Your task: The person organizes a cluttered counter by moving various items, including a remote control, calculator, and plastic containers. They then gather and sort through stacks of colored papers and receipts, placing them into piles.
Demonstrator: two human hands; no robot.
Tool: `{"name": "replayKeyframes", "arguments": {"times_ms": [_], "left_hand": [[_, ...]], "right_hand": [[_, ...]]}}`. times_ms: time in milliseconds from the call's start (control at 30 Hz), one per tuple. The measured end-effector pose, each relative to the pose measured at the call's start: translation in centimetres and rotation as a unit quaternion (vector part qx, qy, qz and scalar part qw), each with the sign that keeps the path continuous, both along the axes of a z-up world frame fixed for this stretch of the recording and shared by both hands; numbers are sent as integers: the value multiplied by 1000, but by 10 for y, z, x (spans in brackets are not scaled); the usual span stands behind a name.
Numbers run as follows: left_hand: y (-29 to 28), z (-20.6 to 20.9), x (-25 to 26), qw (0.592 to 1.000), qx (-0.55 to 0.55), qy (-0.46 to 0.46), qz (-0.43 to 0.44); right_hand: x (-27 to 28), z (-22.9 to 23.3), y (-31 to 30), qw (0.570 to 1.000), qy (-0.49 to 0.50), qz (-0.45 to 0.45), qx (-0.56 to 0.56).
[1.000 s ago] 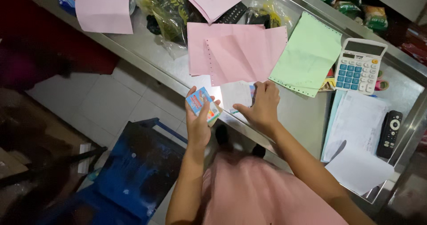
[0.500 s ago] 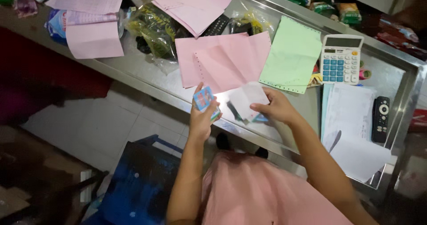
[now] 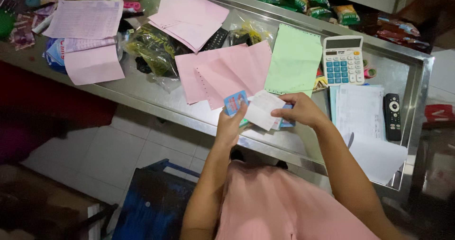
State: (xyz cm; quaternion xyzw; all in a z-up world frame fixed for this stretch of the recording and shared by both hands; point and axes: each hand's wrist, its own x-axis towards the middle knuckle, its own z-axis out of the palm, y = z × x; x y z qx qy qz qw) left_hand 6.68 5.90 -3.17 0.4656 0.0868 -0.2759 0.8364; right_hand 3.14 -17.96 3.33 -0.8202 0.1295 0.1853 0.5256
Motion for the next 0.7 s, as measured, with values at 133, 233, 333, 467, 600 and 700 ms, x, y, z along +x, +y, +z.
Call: {"name": "replayKeyframes", "arguments": {"times_ms": [133, 233, 333, 467, 600, 700], "left_hand": [[-1, -5, 2, 1000, -10, 25, -2], [-7, -18, 1, 988, 148, -25, 26], [-6, -30, -2, 875, 380, -300, 23], [-10, -23, -3, 790, 490, -369, 12], [-17, 8, -5, 749, 556, -360, 0], [-18, 29, 4, 747, 571, -341, 4]], "right_hand": [[-7, -22, -11, 999, 8, -35, 18], [-6, -43, -14, 997, -49, -42, -32], [0, -60, -19, 987, -111, -30, -113], [8, -63, -26, 947, -292, 7, -136], [18, -44, -28, 974, -208, -88, 10], [29, -18, -27, 973, -196, -123, -13]]}}
